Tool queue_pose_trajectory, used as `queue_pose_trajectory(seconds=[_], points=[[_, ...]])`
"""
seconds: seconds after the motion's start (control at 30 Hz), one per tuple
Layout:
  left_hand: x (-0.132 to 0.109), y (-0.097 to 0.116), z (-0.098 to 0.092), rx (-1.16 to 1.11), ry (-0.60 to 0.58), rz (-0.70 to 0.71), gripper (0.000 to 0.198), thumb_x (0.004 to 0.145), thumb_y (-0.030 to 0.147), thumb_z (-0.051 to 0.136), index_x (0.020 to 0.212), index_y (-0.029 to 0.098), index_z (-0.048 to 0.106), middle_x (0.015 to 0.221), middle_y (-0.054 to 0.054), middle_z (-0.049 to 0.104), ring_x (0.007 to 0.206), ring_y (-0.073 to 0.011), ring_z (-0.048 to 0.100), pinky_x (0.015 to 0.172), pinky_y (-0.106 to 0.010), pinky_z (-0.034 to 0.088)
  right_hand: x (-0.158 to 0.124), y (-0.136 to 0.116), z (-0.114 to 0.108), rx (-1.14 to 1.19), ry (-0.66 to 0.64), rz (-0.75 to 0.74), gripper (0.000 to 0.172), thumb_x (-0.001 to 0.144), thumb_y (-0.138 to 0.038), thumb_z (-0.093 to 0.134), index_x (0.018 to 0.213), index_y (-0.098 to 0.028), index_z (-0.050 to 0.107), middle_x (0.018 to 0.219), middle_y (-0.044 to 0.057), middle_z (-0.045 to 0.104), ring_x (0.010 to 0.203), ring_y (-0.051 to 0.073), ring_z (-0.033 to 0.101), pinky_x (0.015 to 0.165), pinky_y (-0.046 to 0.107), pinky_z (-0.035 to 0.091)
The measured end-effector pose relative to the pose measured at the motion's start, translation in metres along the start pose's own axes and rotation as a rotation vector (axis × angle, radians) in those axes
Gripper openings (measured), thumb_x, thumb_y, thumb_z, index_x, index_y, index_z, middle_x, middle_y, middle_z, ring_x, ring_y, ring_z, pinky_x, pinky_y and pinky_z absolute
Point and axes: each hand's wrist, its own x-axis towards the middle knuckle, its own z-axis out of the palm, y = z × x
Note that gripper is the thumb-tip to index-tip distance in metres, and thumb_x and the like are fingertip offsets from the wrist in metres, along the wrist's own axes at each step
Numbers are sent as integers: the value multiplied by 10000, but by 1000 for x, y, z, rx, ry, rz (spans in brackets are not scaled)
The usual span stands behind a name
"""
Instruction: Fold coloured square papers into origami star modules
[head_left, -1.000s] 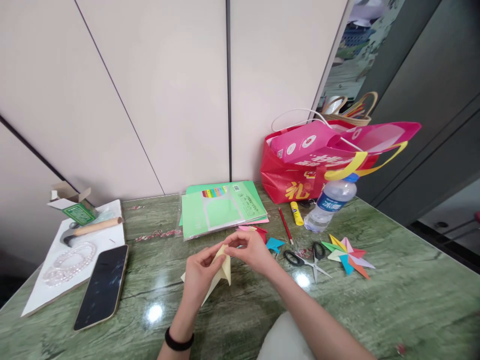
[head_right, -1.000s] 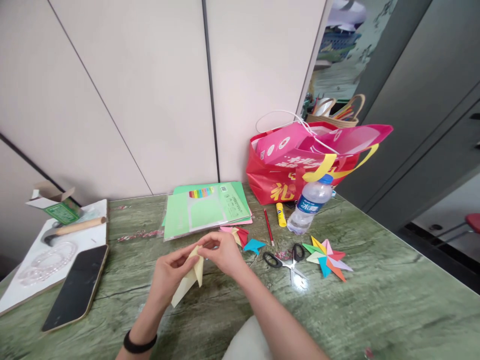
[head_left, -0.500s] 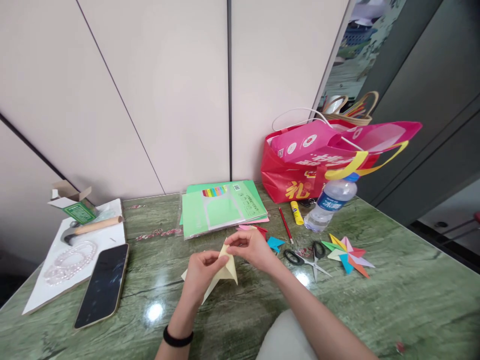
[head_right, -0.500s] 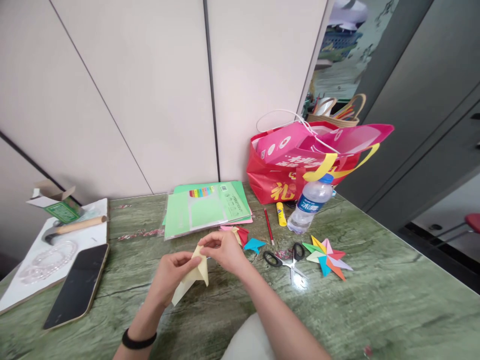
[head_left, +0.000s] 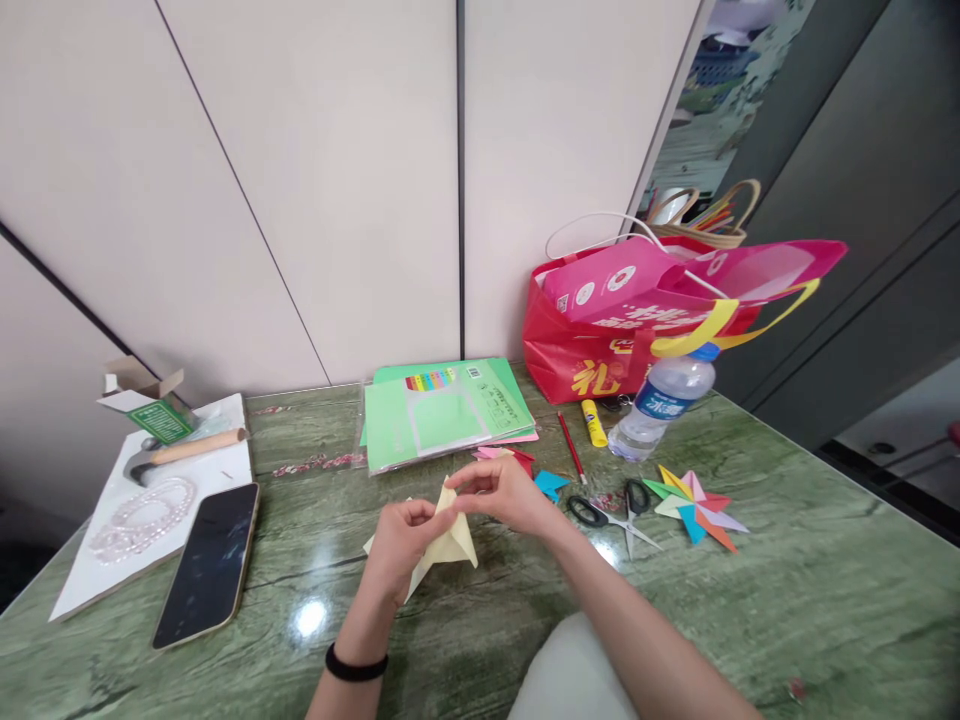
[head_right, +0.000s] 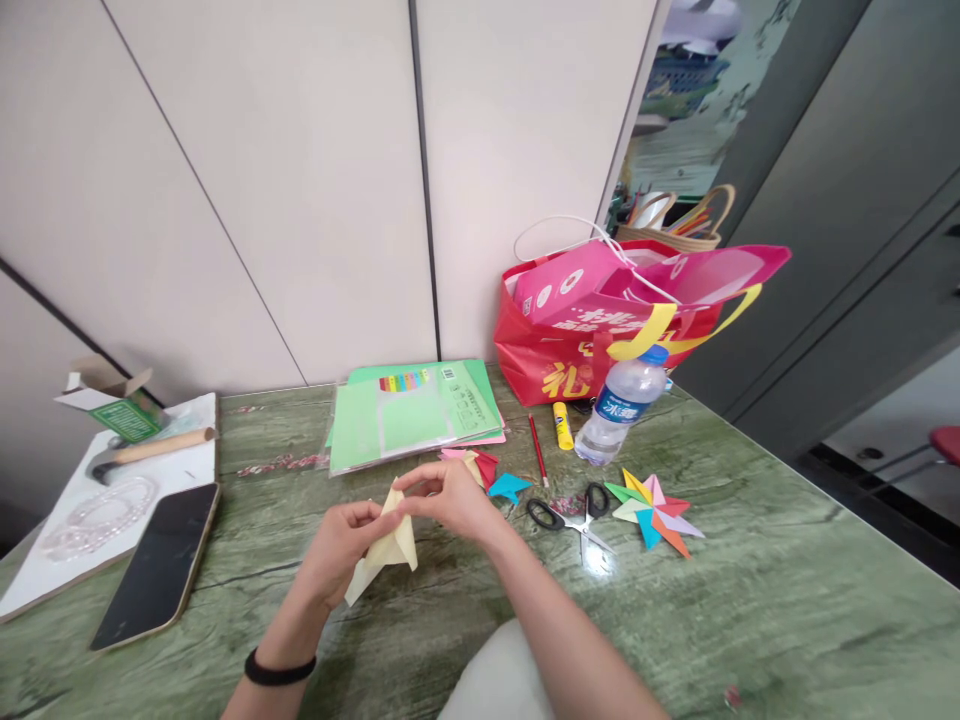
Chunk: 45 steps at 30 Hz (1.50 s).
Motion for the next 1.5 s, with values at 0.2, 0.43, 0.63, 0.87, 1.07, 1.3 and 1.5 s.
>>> queue_pose_trajectory(seconds=[0.2,0.43,0.63,0.87,1.07,1.3,1.5], points=[[3,-3,-3,-29,-46,-29,320,487,395,773,475,110,628,420,14,552,391,-63,427,396,-175,296,-3,-3,-2,-39,-86,13,418,528,-215,751,932,-144,669,866,47,661,666,135,581,571,244,467],[3,-5,-4,-83,-125,-94,352,488,436,775,527,107,656,493,-28,618,461,-133,538,452,-269,482,-2,-1,-2,-23,-57,37,378,548,-195,734,915,-137,669,861,49,649,632,118,564,540,224,439],[5,-8,-6,-100,-157,-77,344,483,419,789,536,105,661,482,-26,623,447,-126,543,440,-265,500,-1,4,-3,-8,-61,41,376,540,-188,745,907,-141,675,874,52,653,618,111,557,554,228,443],[5,-9,-5,-105,-120,-95,358,432,411,812,484,106,632,457,-31,613,436,-133,551,436,-274,505,0,5,-3,20,-53,22,383,529,-206,760,901,-148,688,921,62,659,623,113,561,552,230,440],[4,-8,-4,-95,-92,-87,361,420,416,811,471,111,624,447,-22,599,410,-129,539,412,-258,480,0,4,-1,14,-44,-9,369,540,-195,753,902,-150,694,913,61,667,634,118,567,557,229,438],[3,-6,-3,-66,-97,-33,354,476,435,782,522,111,646,484,-23,609,430,-123,529,442,-251,458,2,8,-1,23,-18,10,347,539,-238,767,860,-130,695,736,38,674,611,129,583,570,240,457],[3,-5,-3,-9,-77,-11,355,521,440,757,535,101,653,480,-14,590,436,-101,498,443,-207,384,1,6,0,99,-14,14,314,514,-274,774,784,-135,697,732,36,688,652,146,621,645,275,493]])
